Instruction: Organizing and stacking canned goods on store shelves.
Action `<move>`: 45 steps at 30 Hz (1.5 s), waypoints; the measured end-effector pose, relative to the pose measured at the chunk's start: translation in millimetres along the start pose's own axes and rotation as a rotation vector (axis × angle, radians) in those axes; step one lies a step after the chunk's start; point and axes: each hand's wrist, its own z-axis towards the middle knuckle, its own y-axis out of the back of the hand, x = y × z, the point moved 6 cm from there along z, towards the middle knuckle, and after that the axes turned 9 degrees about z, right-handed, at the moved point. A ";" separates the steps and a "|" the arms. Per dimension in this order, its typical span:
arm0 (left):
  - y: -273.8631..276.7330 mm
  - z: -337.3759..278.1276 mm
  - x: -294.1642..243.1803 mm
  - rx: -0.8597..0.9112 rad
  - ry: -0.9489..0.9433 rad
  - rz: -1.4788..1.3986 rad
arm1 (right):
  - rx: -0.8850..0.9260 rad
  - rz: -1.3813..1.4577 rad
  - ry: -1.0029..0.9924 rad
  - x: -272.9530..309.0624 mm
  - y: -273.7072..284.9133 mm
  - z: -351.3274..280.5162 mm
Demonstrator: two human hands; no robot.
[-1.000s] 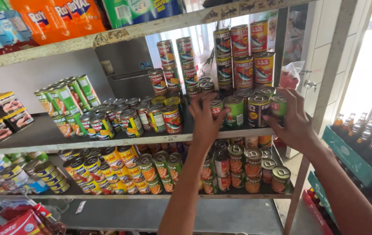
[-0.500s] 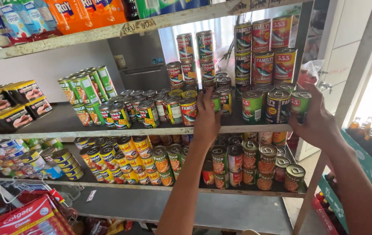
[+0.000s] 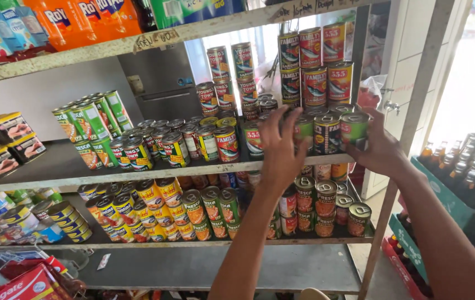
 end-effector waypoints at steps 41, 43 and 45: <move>-92.7 -17.5 -52.6 0.126 -0.280 0.305 | -0.040 0.141 -0.044 10.8 19.0 90.1; -97.1 -22.5 -52.0 0.049 -0.299 0.308 | -0.012 0.098 -0.033 9.0 17.5 90.8; -94.1 -20.3 -53.0 0.001 -0.304 0.291 | 0.017 0.047 -0.060 7.4 15.1 93.8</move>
